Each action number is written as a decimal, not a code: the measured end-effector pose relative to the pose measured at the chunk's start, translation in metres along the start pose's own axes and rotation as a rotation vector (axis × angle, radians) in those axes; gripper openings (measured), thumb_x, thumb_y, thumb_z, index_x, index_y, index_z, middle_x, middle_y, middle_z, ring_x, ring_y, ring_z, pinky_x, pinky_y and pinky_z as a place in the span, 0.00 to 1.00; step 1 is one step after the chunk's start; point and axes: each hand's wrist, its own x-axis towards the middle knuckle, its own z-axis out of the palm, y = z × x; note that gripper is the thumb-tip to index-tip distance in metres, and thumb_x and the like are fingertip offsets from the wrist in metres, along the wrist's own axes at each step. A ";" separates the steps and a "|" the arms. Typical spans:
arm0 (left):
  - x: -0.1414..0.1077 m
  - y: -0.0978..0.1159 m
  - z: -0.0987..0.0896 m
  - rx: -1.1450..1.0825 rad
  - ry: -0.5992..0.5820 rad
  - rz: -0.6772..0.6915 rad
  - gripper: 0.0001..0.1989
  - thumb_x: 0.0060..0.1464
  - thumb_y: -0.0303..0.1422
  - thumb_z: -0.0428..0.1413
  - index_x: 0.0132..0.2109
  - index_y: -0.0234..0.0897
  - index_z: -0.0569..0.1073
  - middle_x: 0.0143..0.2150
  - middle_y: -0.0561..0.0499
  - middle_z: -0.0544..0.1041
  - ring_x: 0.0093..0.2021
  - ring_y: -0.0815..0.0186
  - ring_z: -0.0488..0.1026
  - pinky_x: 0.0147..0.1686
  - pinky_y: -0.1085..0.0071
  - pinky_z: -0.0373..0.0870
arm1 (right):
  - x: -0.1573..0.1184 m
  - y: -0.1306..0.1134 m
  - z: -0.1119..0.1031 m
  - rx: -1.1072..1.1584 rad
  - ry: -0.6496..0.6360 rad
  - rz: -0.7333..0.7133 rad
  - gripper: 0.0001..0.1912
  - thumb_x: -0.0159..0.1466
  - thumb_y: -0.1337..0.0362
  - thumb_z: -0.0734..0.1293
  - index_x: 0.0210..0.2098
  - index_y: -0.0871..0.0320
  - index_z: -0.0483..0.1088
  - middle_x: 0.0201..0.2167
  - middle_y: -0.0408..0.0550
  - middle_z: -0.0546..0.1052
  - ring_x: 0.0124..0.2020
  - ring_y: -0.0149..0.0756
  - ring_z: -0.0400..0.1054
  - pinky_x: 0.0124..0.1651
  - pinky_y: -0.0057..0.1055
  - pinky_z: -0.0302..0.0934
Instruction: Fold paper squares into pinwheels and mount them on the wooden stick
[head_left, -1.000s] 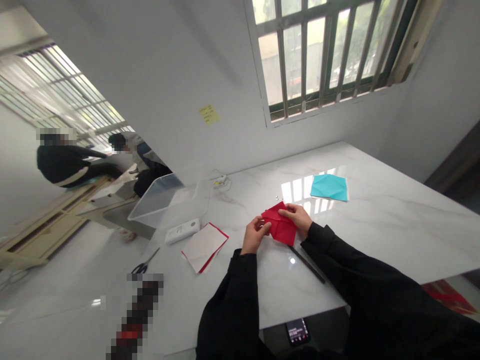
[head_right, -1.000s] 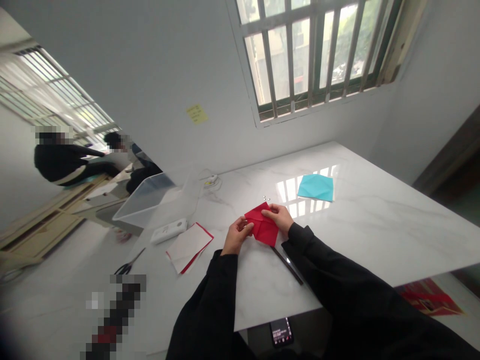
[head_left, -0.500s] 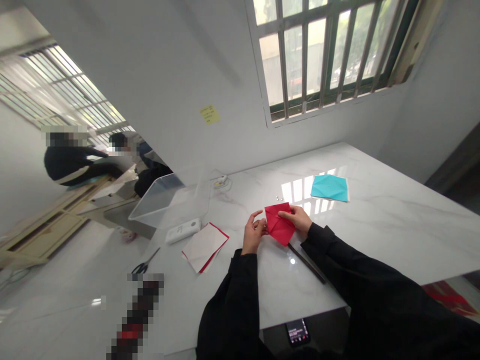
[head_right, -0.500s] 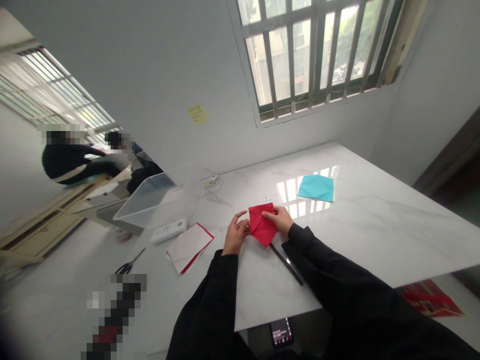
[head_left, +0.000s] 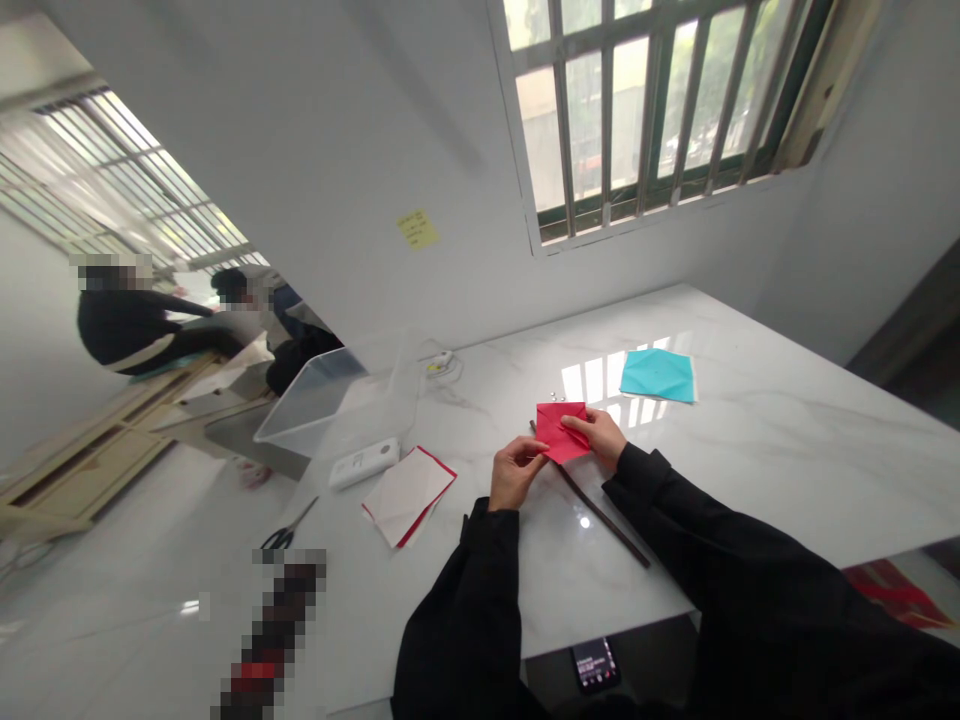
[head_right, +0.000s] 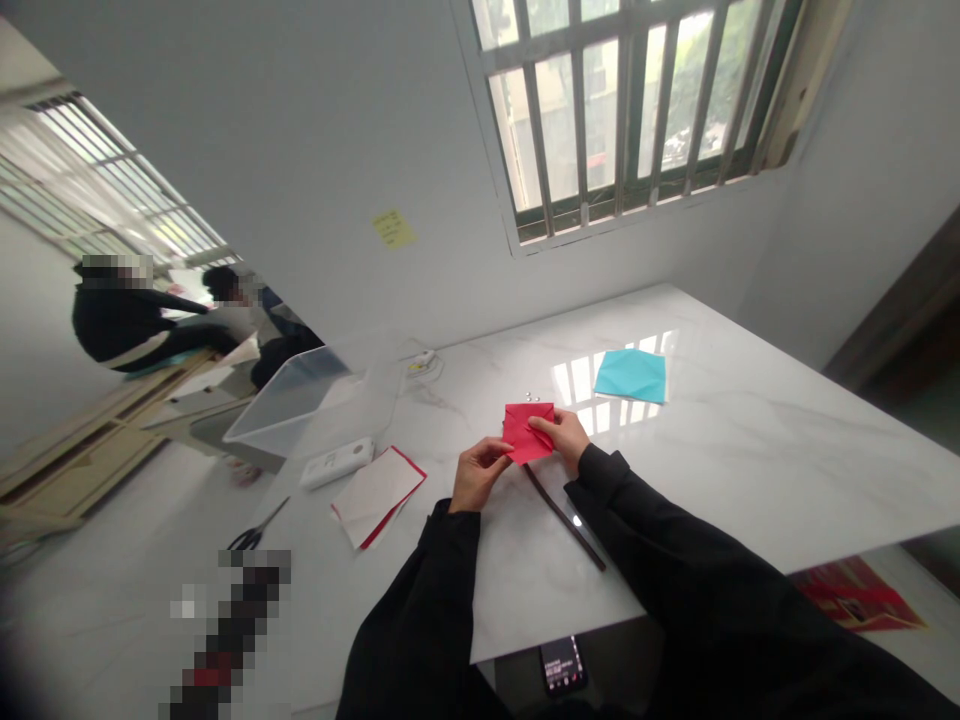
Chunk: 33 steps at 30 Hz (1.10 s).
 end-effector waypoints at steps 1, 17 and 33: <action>0.000 0.000 0.000 0.006 0.005 -0.007 0.14 0.49 0.41 0.68 0.36 0.34 0.80 0.39 0.46 0.79 0.38 0.64 0.76 0.40 0.71 0.73 | 0.000 0.001 0.000 -0.014 -0.008 -0.002 0.24 0.47 0.54 0.81 0.37 0.62 0.78 0.35 0.53 0.83 0.36 0.45 0.78 0.42 0.39 0.73; 0.001 0.006 -0.001 -0.064 0.079 -0.066 0.17 0.47 0.39 0.69 0.39 0.34 0.76 0.32 0.51 0.78 0.29 0.68 0.76 0.31 0.73 0.72 | 0.002 0.000 -0.002 0.021 -0.015 0.022 0.17 0.51 0.60 0.79 0.38 0.62 0.78 0.35 0.52 0.83 0.35 0.43 0.78 0.41 0.36 0.74; 0.000 0.002 -0.003 -0.057 0.035 -0.065 0.14 0.49 0.39 0.68 0.39 0.34 0.80 0.33 0.48 0.82 0.33 0.64 0.79 0.37 0.68 0.77 | -0.003 -0.006 0.001 0.153 -0.095 0.166 0.09 0.57 0.65 0.74 0.37 0.63 0.77 0.36 0.55 0.83 0.37 0.43 0.79 0.46 0.38 0.74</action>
